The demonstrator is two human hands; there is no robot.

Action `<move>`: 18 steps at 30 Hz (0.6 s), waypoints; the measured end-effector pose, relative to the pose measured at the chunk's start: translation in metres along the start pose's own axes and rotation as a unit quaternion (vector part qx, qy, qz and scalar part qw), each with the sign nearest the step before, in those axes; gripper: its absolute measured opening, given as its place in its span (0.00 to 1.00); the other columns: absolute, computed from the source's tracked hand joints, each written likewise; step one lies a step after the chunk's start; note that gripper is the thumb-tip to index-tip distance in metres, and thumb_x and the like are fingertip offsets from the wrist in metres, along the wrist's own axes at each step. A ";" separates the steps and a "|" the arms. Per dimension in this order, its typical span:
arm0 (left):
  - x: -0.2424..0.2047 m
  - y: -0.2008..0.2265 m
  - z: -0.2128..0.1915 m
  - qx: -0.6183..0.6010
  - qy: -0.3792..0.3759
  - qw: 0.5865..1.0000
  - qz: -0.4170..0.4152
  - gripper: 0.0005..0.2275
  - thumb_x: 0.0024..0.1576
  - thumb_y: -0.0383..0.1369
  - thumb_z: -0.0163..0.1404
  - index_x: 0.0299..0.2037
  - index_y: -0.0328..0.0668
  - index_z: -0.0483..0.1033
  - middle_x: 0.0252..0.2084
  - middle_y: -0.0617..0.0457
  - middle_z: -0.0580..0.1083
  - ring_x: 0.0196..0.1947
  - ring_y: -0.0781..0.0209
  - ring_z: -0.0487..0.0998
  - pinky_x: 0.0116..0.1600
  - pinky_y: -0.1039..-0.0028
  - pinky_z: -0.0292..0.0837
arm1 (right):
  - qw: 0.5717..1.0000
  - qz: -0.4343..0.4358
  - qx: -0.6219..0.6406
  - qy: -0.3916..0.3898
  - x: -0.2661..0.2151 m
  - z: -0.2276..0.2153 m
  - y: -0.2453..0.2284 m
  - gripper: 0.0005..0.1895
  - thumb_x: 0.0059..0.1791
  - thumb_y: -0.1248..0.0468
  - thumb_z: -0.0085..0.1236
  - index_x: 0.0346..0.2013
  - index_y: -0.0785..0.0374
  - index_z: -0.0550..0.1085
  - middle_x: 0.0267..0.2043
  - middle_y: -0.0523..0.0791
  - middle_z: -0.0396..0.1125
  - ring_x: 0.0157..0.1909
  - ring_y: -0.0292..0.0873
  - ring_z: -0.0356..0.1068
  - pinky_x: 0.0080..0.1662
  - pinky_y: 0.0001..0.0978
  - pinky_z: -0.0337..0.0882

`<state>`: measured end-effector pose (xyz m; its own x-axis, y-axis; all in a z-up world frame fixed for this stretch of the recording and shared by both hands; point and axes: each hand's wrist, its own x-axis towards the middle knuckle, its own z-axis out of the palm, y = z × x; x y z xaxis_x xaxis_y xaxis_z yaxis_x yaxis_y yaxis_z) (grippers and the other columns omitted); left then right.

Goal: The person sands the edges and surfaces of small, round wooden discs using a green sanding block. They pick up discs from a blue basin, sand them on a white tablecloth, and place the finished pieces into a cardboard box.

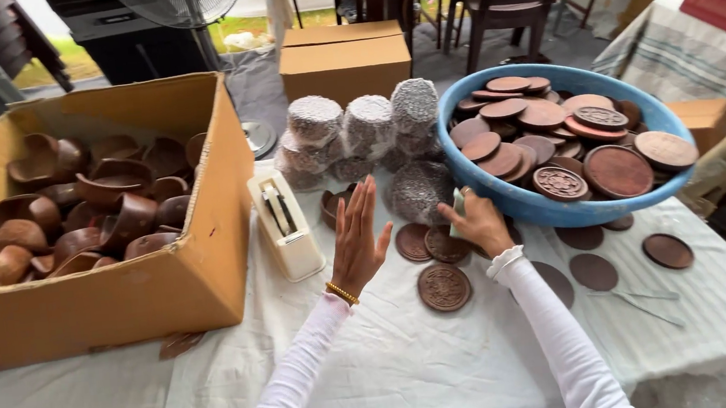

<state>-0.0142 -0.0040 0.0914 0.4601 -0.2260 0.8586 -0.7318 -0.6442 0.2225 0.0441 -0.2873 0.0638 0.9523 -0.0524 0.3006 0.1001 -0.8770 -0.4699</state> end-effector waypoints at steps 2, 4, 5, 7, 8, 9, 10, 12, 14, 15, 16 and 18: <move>-0.030 -0.010 0.028 -0.024 -0.043 0.998 -0.051 0.41 0.60 0.34 0.57 0.78 0.43 0.41 0.79 0.45 0.52 0.79 0.49 0.52 0.78 0.44 0.45 | 1.000 0.005 -0.017 -0.021 -0.021 -0.001 -0.003 0.34 0.46 0.37 0.63 0.47 0.65 0.72 0.38 0.58 0.73 0.42 0.63 0.74 0.44 0.54 0.74; -0.050 -0.019 0.048 -0.043 -0.084 0.991 -0.098 0.42 0.57 0.38 0.58 0.76 0.41 0.41 0.78 0.44 0.49 0.78 0.48 0.50 0.75 0.42 0.43 | 0.999 0.006 -0.031 -0.040 -0.031 -0.009 -0.019 0.39 0.44 0.34 0.65 0.50 0.64 0.71 0.42 0.58 0.74 0.46 0.61 0.75 0.48 0.53 0.74; -0.055 -0.024 0.053 -0.041 -0.105 0.986 -0.124 0.42 0.57 0.40 0.59 0.76 0.42 0.42 0.78 0.45 0.49 0.77 0.48 0.50 0.75 0.42 0.43 | 0.995 0.005 -0.065 -0.076 -0.031 -0.014 -0.033 0.45 0.36 0.34 0.70 0.54 0.63 0.70 0.49 0.56 0.71 0.52 0.59 0.71 0.51 0.52 0.72; -0.063 -0.030 0.059 -0.038 -0.127 0.980 -0.150 0.42 0.56 0.42 0.59 0.75 0.43 0.43 0.78 0.46 0.48 0.77 0.49 0.49 0.74 0.42 0.43 | 0.988 0.005 -0.101 -0.114 -0.033 -0.012 -0.041 0.53 0.29 0.35 0.75 0.59 0.61 0.68 0.57 0.53 0.68 0.58 0.57 0.67 0.55 0.51 0.70; -0.066 -0.030 0.061 -0.036 -0.130 0.978 -0.158 0.41 0.58 0.43 0.58 0.76 0.45 0.44 0.78 0.48 0.49 0.78 0.50 0.49 0.75 0.42 0.44 | 0.986 -0.055 -0.111 -0.115 -0.035 -0.005 -0.034 0.55 0.28 0.36 0.76 0.60 0.62 0.67 0.60 0.55 0.64 0.59 0.58 0.65 0.56 0.51 0.69; -0.068 -0.031 0.059 -0.031 -0.134 0.977 -0.164 0.39 0.60 0.43 0.58 0.77 0.47 0.44 0.79 0.50 0.50 0.79 0.52 0.50 0.77 0.42 0.45 | 0.980 -0.114 -0.118 -0.115 -0.037 0.004 -0.029 0.58 0.26 0.38 0.78 0.61 0.64 0.66 0.64 0.57 0.61 0.61 0.59 0.62 0.56 0.50 0.67; -0.064 -0.030 0.056 -0.029 -0.136 0.977 -0.163 0.39 0.60 0.43 0.58 0.77 0.47 0.44 0.79 0.50 0.50 0.79 0.52 0.50 0.77 0.42 0.45 | 0.980 -0.114 -0.115 -0.116 -0.036 0.004 -0.028 0.58 0.26 0.38 0.78 0.61 0.64 0.66 0.64 0.57 0.61 0.61 0.59 0.62 0.56 0.50 0.67; -0.059 -0.027 0.051 -0.017 -0.115 0.981 -0.157 0.40 0.60 0.41 0.57 0.77 0.45 0.42 0.79 0.47 0.47 0.79 0.49 0.46 0.76 0.39 0.41 | 0.982 -0.027 -0.088 -0.162 -0.039 0.005 -0.026 0.55 0.29 0.38 0.75 0.64 0.59 0.66 0.58 0.53 0.68 0.61 0.55 0.67 0.59 0.48 0.69; -0.056 -0.025 0.050 -0.011 -0.081 0.985 -0.153 0.41 0.60 0.40 0.57 0.77 0.43 0.41 0.80 0.44 0.46 0.80 0.47 0.44 0.76 0.37 0.39 | 0.983 -0.035 -0.103 -0.146 -0.042 0.007 -0.026 0.54 0.29 0.38 0.78 0.62 0.59 0.67 0.56 0.53 0.68 0.60 0.56 0.66 0.58 0.49 0.69; -0.054 -0.025 0.047 -0.002 -0.045 0.989 -0.144 0.41 0.60 0.39 0.56 0.77 0.41 0.40 0.80 0.40 0.45 0.80 0.44 0.42 0.76 0.36 0.36 | 0.984 -0.047 -0.116 -0.126 -0.042 0.009 -0.027 0.53 0.29 0.39 0.80 0.60 0.59 0.68 0.54 0.54 0.68 0.59 0.57 0.65 0.56 0.49 0.68; -0.056 -0.025 0.049 0.002 -0.046 0.988 -0.147 0.41 0.60 0.39 0.56 0.77 0.41 0.40 0.80 0.40 0.45 0.80 0.44 0.42 0.76 0.36 0.36 | 0.984 -0.050 -0.114 -0.129 -0.041 -0.003 -0.040 0.53 0.29 0.39 0.80 0.60 0.59 0.68 0.54 0.54 0.68 0.59 0.57 0.65 0.56 0.49 0.68; -0.063 -0.025 0.050 0.028 0.014 0.995 -0.097 0.41 0.61 0.38 0.56 0.77 0.39 0.38 0.79 0.37 0.44 0.79 0.43 0.42 0.76 0.36 0.35 | 0.977 0.009 -0.151 -0.151 -0.042 -0.025 -0.067 0.49 0.29 0.39 0.78 0.57 0.57 0.72 0.52 0.49 0.71 0.56 0.53 0.69 0.56 0.48 0.70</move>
<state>0.0005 -0.0099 0.0084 0.5750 -0.0744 0.8148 -0.6017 -0.7133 0.3595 -0.0103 -0.2379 0.1035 0.9993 0.0338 0.0149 0.0361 -0.9805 -0.1934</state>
